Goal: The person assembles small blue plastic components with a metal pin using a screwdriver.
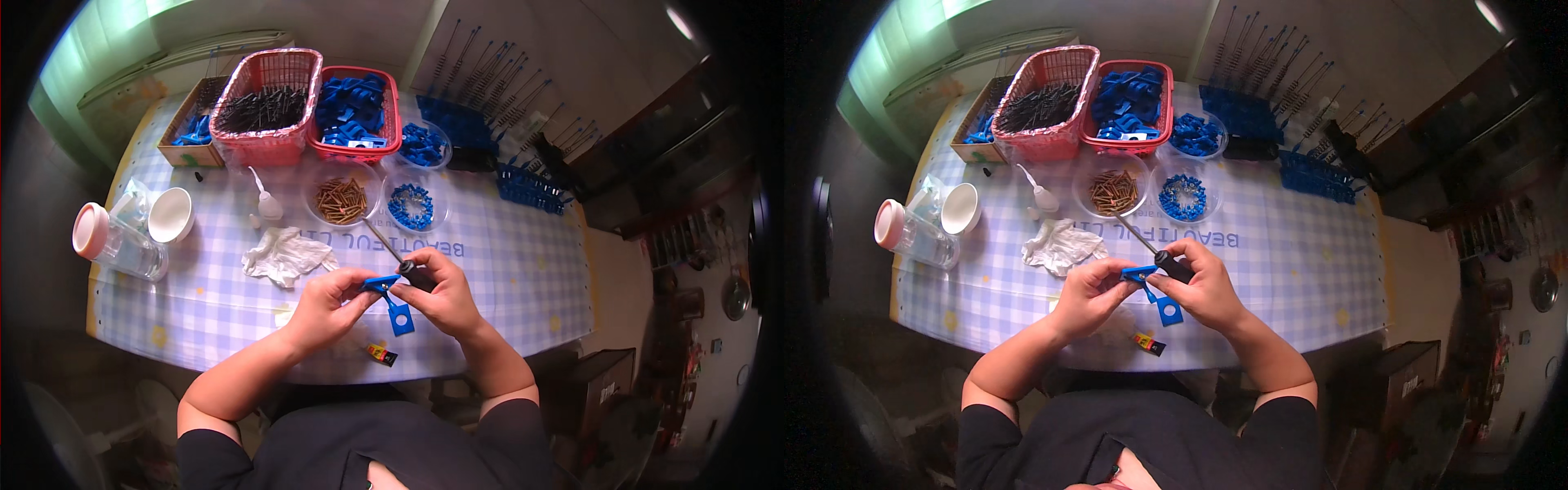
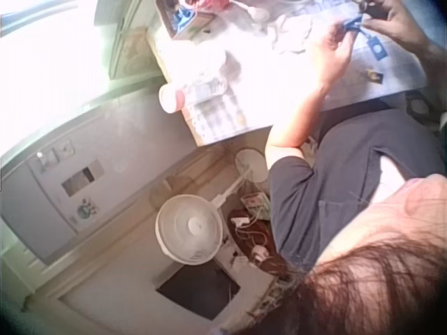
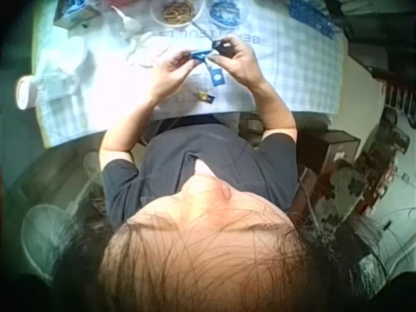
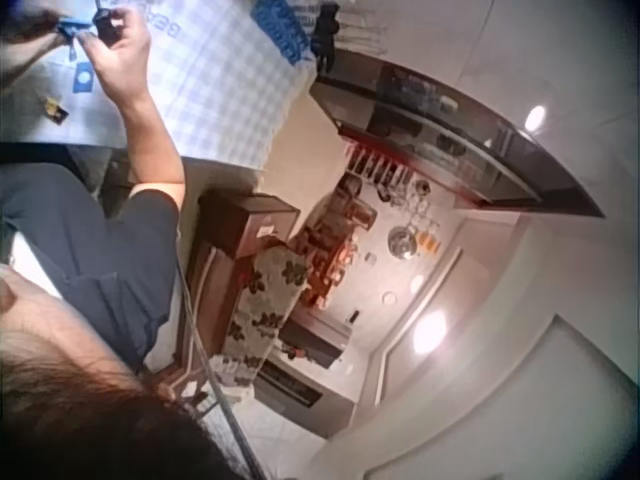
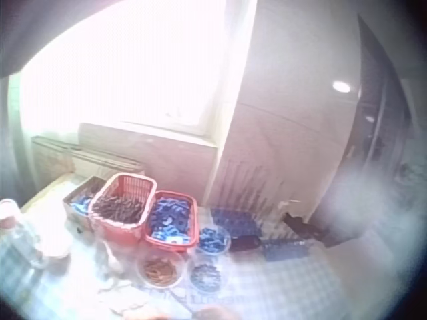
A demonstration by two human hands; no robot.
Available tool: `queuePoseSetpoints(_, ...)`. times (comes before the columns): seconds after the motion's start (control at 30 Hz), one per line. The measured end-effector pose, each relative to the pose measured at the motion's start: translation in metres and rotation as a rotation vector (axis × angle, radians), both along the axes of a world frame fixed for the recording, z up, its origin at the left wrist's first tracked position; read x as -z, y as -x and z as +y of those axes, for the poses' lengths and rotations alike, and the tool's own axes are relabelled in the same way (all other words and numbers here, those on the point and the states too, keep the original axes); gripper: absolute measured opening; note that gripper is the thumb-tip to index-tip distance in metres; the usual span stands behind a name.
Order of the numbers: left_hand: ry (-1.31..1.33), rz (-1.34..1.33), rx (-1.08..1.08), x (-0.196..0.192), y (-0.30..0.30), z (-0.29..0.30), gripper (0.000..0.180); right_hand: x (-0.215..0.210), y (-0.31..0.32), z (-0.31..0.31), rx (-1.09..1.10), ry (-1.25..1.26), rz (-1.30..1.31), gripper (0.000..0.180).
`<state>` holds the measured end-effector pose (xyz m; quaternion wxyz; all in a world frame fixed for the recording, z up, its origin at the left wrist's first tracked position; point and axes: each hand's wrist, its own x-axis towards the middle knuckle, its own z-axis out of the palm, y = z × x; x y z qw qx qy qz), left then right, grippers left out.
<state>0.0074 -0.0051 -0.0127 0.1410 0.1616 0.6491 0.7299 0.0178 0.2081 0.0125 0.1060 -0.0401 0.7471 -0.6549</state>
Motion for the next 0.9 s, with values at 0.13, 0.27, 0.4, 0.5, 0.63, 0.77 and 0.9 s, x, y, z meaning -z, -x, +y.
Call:
queuePoseSetpoints(0.13,0.004,0.013,0.023,-0.001,-0.001,0.002,0.025,0.001,-0.001,-0.002,-0.014,0.014,0.03,0.029)
queuePoseSetpoints(0.27,0.032,0.054,0.054,-0.001,-0.001,-0.001,0.027,-0.003,0.0,-0.002,-0.033,-0.108,0.113,0.017)
queuePoseSetpoints(0.4,0.05,0.034,0.062,-0.003,-0.001,0.0,0.025,-0.006,0.001,-0.002,-0.04,-0.149,0.18,0.014)
queuePoseSetpoints(0.5,0.04,0.0,0.068,-0.001,-0.001,0.0,0.025,-0.006,0.001,-0.002,-0.054,-0.137,0.162,0.015)
queuePoseSetpoints(0.63,0.039,-0.049,0.085,-0.001,-0.001,0.0,0.024,-0.007,0.001,-0.001,-0.079,-0.182,0.199,0.016)
queuePoseSetpoints(0.77,0.031,-0.068,0.094,-0.002,-0.002,0.0,0.025,-0.009,0.001,-0.001,-0.082,-0.201,0.185,0.015)
queuePoseSetpoints(0.9,0.028,-0.059,0.092,0.0,-0.002,0.0,0.025,-0.008,0.001,-0.001,-0.083,-0.194,0.187,0.016)
